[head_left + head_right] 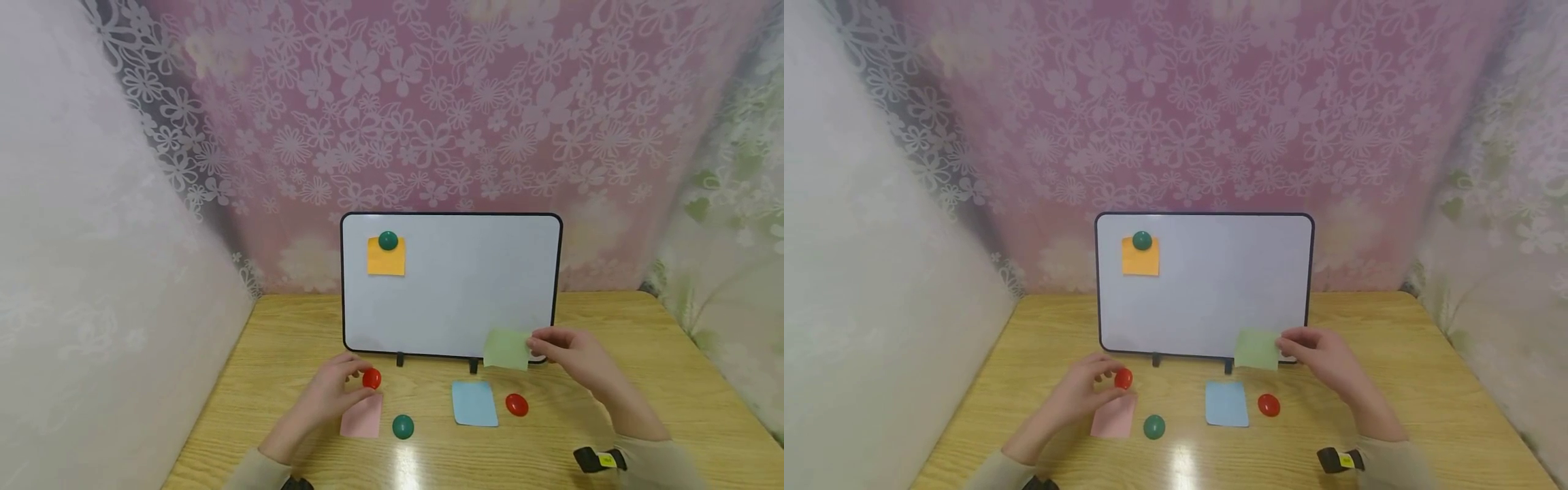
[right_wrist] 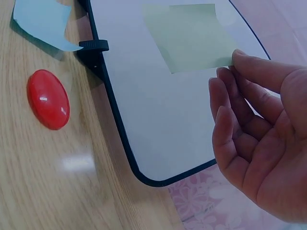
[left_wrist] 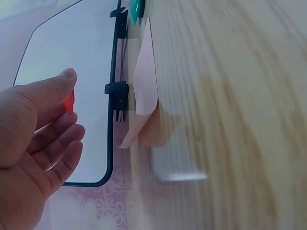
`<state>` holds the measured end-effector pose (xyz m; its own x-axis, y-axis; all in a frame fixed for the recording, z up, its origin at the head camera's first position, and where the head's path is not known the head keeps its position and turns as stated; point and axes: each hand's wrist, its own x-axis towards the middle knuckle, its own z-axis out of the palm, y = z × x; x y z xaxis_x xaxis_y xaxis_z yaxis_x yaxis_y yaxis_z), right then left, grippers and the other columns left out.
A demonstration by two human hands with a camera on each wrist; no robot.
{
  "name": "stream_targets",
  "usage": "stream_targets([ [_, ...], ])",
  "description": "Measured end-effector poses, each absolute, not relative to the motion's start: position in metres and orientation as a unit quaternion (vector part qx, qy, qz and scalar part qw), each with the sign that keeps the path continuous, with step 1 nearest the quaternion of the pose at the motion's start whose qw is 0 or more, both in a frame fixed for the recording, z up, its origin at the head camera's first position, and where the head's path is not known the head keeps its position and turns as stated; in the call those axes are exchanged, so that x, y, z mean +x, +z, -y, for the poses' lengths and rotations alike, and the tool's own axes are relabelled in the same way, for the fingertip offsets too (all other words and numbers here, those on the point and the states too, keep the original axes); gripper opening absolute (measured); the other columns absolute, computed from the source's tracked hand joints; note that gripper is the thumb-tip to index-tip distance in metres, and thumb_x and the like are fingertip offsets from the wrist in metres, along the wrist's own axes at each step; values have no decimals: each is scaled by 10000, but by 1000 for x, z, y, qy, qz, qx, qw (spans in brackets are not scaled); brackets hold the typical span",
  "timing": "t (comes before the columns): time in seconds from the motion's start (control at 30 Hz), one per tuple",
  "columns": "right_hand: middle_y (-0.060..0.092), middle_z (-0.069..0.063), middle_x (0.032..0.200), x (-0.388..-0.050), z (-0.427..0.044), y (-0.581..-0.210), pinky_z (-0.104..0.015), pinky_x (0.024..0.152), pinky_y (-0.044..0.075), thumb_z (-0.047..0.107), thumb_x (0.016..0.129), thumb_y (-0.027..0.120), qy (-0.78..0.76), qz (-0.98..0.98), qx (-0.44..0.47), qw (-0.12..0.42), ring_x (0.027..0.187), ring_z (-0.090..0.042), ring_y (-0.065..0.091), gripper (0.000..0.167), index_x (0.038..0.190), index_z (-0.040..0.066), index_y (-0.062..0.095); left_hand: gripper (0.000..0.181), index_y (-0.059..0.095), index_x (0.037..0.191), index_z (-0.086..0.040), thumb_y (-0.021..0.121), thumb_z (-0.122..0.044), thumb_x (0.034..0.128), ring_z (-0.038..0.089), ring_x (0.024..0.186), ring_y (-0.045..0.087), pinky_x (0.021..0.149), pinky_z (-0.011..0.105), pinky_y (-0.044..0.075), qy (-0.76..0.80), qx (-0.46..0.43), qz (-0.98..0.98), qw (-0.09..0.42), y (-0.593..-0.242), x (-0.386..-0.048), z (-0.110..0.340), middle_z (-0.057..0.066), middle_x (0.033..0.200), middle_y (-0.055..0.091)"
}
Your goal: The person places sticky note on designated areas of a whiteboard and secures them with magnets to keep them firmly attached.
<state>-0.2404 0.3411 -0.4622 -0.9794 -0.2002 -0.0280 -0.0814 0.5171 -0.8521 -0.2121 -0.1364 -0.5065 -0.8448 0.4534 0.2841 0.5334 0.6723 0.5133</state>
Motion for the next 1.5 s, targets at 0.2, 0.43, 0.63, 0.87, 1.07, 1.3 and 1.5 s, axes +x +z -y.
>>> stream_targets([
  [0.2, 770, -75, 1117, -242, -336, -465, -329, 866, 591, 332, 1079, 680, -497, -863, -73, 51, 1033, -223, 699, 424, 1294, -31, 709, 351, 776, 1204, -121, 912, -179, 885, 231, 942, 650, 752, 298, 560, -326, -272, 903, 71, -506, -212, 131, -81, 1069, 666],
  [0.43, 766, -95, 1108, -241, -333, -472, -314, 843, 588, 287, 1073, 694, -508, -857, -75, 45, 987, -166, 684, 381, 1275, -35, 721, 333, 774, 1189, -121, 907, -144, 885, 233, 940, 643, 755, 333, 570, -348, -267, 895, 79, -505, -211, 128, -90, 1054, 651],
  [0.63, 763, -105, 1103, -240, -332, -472, -322, 850, 590, 276, 1078, 685, -509, -856, -80, 39, 986, -160, 679, 370, 1268, -39, 722, 328, 773, 1186, -121, 905, -132, 886, 225, 947, 651, 767, 317, 572, -357, -264, 893, 79, -505, -211, 123, -92, 1066, 656],
  [0.87, 763, -119, 1106, -239, -333, -471, -333, 859, 587, 280, 1079, 682, -511, -855, -81, 37, 1000, -185, 685, 376, 1262, -47, 718, 321, 777, 1193, -146, 900, -170, 897, 219, 951, 644, 781, 304, 563, -363, -254, 894, 75, -505, -211, 119, -106, 1078, 660],
  [1.07, 763, -115, 1110, -239, -334, -468, -298, 858, 577, 281, 1078, 683, -511, -855, -81, 40, 999, -171, 682, 373, 1257, -44, 717, 320, 779, 1189, -168, 903, -164, 894, 212, 952, 643, 780, 319, 567, -367, -250, 893, 75, -506, -212, 118, -129, 1095, 666],
  [1.3, 767, -110, 1116, -237, -337, -463, -288, 853, 575, 283, 1080, 681, -512, -855, -78, 38, 1001, -167, 696, 388, 1270, -54, 709, 328, 779, 1198, -143, 901, -163, 895, 218, 963, 653, 785, 309, 568, -366, -252, 893, 74, -504, -211, 116, -104, 1123, 680],
  [1.5, 765, -101, 1122, -239, -338, -464, -320, 866, 583, 302, 1076, 687, -509, -856, -82, 40, 1015, -184, 695, 394, 1281, -34, 713, 318, 775, 1204, -138, 891, -175, 909, 234, 971, 652, 796, 314, 569, -363, -248, 896, 67, -505, -210, 116, -104, 1121, 676],
])
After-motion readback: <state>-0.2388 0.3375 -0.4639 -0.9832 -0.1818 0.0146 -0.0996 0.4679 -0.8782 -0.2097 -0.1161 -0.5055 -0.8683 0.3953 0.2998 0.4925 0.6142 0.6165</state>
